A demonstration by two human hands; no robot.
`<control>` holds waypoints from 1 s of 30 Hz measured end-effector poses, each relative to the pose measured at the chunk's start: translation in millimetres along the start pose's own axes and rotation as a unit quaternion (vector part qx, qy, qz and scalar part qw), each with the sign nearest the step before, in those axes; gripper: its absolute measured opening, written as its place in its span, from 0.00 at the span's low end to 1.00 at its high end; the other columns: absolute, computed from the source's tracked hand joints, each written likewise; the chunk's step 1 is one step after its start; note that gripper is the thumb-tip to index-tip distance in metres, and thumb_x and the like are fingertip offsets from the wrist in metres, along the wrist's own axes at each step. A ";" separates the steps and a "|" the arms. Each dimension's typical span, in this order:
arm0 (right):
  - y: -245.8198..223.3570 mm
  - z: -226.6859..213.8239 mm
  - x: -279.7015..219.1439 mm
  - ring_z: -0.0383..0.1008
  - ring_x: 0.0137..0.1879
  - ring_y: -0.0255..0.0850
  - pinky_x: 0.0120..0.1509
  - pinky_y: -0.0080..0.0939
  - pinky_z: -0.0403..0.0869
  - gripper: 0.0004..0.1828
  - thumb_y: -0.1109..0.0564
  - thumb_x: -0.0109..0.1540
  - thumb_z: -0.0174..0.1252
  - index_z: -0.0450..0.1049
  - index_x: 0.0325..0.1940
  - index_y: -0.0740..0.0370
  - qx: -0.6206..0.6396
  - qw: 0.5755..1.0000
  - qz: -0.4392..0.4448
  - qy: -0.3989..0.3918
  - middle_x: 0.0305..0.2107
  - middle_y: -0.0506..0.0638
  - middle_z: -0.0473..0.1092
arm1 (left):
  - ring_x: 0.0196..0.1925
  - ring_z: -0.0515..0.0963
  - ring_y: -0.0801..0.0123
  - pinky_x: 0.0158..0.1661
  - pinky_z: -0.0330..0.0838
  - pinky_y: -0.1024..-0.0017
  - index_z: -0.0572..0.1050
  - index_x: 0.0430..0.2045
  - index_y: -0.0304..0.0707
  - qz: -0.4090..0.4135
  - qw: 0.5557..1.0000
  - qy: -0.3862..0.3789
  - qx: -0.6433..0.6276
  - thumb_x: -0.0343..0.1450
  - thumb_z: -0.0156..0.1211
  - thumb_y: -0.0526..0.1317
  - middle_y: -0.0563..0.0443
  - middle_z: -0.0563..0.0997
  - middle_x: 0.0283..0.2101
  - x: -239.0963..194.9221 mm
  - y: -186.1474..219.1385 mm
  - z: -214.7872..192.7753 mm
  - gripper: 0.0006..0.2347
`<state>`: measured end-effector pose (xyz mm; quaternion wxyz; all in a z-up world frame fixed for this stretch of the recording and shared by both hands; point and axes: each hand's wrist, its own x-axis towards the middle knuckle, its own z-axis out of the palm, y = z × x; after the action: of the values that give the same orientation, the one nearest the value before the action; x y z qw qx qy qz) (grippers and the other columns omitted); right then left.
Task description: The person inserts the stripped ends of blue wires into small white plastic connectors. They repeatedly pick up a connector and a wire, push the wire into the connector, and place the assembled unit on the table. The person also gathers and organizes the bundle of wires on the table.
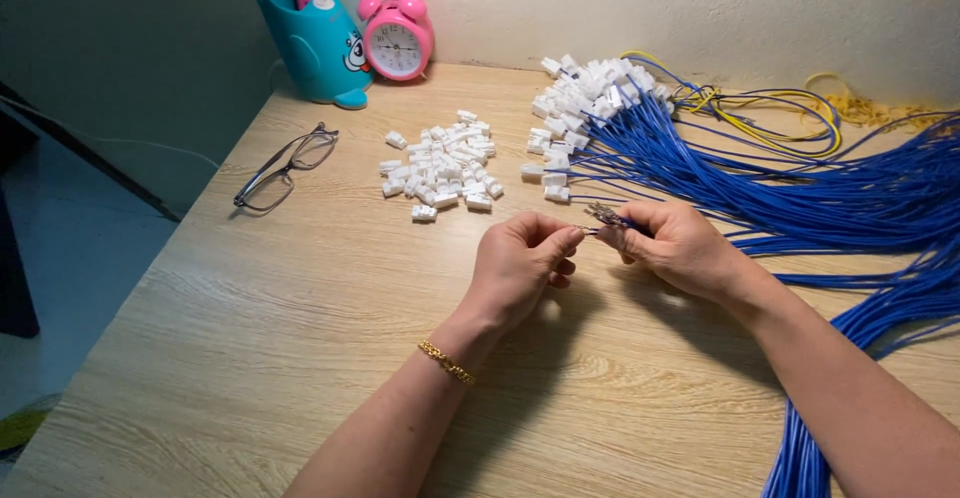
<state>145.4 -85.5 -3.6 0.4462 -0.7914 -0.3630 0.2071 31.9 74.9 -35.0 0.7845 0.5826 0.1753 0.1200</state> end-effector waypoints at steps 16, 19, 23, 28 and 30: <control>-6.9 2.1 -6.8 0.67 0.27 0.41 0.36 0.41 0.68 0.16 0.51 0.62 0.59 0.78 0.24 0.62 0.013 0.999 0.035 -0.025 0.15 0.53 0.70 | 0.43 0.80 0.54 0.44 0.75 0.61 0.79 0.39 0.50 0.417 0.727 0.112 0.534 0.67 0.65 0.50 0.49 0.80 0.39 58.8 61.9 -101.5 0.12; -8.3 4.1 -6.8 0.67 0.28 0.40 0.36 0.39 0.69 0.16 0.50 0.61 0.61 0.77 0.24 0.62 0.015 0.999 0.045 -0.016 0.15 0.51 0.70 | 0.58 0.71 0.51 0.56 0.63 0.53 0.75 0.49 0.54 0.337 0.702 0.141 0.611 0.69 0.57 0.58 0.49 0.74 0.53 69.7 83.0 -119.8 0.19; -10.3 1.4 -5.4 0.67 0.28 0.39 0.36 0.38 0.69 0.15 0.50 0.61 0.60 0.78 0.25 0.61 0.027 0.998 0.057 -0.017 0.15 0.50 0.69 | 0.70 0.55 0.45 0.64 0.50 0.46 0.65 0.61 0.59 0.153 0.700 0.026 0.698 0.69 0.42 0.66 0.48 0.60 0.68 91.7 101.1 -99.0 0.27; 0.1 0.3 -0.3 0.66 0.28 0.39 0.36 0.39 0.69 0.14 0.51 0.62 0.60 0.79 0.26 0.62 0.038 0.997 0.061 -0.025 0.16 0.49 0.68 | 0.72 0.49 0.46 0.64 0.49 0.44 0.62 0.63 0.63 0.092 0.671 -0.017 0.736 0.67 0.35 0.70 0.50 0.54 0.71 128.0 95.6 -78.6 0.31; -5.1 2.2 -2.4 0.66 0.28 0.37 0.36 0.37 0.68 0.15 0.51 0.62 0.60 0.77 0.25 0.61 0.034 0.997 0.057 -0.027 0.15 0.48 0.67 | 0.71 0.54 0.49 0.63 0.52 0.48 0.64 0.61 0.67 0.047 0.677 -0.036 0.734 0.66 0.34 0.72 0.53 0.56 0.70 141.0 85.2 -74.7 0.31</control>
<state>140.5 -84.3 -0.3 0.4499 -0.7892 -0.3226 0.2657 130.5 220.3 8.0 0.1040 0.9826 0.1507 -0.0317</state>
